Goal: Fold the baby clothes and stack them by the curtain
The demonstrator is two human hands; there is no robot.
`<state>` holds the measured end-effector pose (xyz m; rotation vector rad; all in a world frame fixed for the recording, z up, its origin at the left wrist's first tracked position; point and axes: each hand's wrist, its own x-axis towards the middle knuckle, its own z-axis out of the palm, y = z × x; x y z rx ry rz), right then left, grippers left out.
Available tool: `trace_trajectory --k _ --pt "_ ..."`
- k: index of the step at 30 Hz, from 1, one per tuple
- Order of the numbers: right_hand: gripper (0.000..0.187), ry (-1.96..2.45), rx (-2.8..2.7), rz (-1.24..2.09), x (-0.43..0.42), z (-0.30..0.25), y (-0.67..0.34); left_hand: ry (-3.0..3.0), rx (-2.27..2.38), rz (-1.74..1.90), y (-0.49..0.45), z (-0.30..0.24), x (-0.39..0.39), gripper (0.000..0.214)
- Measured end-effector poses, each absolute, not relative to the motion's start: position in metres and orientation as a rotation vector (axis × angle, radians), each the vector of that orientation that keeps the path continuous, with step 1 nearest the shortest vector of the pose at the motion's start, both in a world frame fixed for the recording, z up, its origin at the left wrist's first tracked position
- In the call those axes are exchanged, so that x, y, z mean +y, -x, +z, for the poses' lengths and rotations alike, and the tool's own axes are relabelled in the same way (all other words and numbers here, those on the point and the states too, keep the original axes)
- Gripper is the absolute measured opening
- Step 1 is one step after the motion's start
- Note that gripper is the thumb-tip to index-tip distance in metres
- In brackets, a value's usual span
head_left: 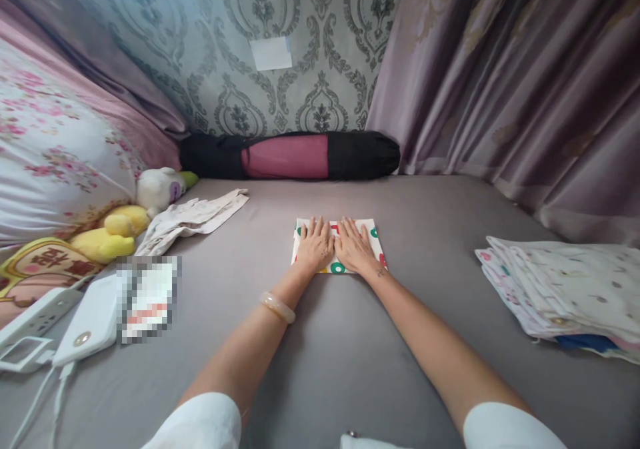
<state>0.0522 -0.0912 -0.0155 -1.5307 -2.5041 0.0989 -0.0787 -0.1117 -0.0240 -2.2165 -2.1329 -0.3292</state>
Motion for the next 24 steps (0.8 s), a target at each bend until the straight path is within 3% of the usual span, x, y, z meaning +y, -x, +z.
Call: trace_trajectory --k 24 --pt "0.059 1.695 -2.383 0.129 -0.084 -0.009 -0.065 2.131 -2.265 -0.31 0.09 -0.017 -0.114 0.058"
